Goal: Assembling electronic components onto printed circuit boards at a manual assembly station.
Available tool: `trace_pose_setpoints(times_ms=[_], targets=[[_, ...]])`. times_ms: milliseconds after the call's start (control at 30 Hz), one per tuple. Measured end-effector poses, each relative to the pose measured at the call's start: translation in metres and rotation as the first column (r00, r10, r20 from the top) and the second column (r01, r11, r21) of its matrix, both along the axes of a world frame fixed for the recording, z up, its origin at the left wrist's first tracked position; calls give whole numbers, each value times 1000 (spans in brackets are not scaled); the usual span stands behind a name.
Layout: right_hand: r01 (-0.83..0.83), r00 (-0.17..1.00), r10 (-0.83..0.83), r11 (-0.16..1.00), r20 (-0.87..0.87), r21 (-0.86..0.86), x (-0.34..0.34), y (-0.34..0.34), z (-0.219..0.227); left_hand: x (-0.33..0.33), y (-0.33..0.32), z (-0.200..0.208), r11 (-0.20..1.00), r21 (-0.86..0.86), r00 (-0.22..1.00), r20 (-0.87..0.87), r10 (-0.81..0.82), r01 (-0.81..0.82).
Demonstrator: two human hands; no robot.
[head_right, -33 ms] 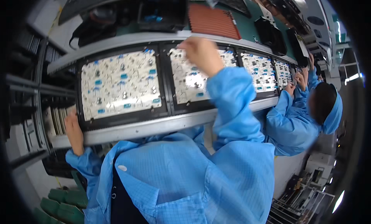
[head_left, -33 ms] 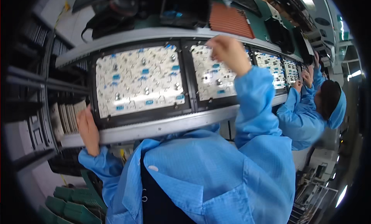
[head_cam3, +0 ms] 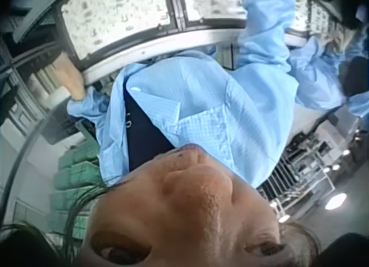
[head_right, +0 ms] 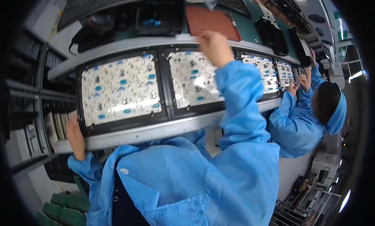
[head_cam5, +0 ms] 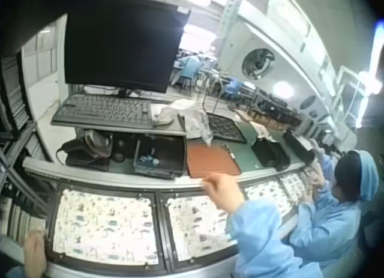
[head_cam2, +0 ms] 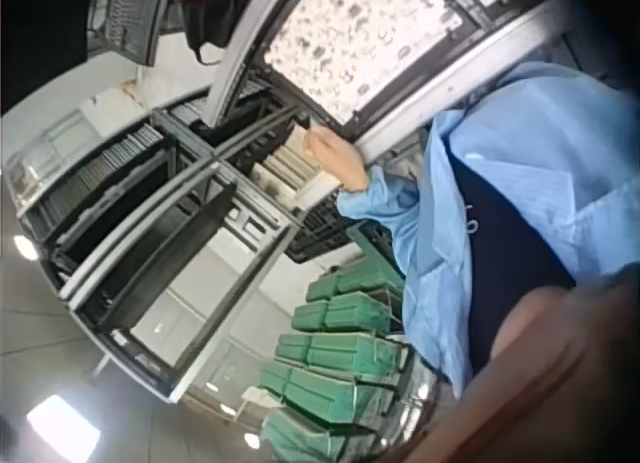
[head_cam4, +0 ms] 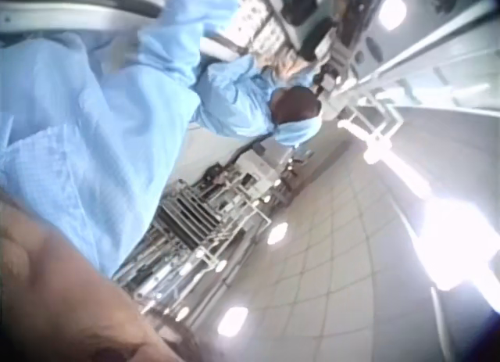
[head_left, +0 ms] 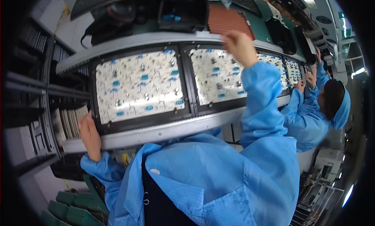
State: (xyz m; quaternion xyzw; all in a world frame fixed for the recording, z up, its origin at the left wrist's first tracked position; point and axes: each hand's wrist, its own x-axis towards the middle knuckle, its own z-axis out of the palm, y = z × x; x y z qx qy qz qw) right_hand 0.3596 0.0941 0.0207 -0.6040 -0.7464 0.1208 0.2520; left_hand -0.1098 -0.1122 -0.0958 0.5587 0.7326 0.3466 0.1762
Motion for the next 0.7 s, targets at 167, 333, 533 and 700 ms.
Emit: trace_pose_setpoints(times_ms=[167,333,533,700], targets=[[429,838,-481,872,256,236,169,120,-19,-3,7,-2,996,-13,993,-76,-93,92],[246,919,-302,942,254,230,208,205,-41,0,5,-2,997,1,996,-50,-75,75],[-22,908,-89,966,410,259,215,259,-62,-4,8,-6,998,-14,994,-94,-56,55],[4,934,-45,993,354,116,220,271,-63,-2,13,-3,998,-43,992,-115,-57,52]])
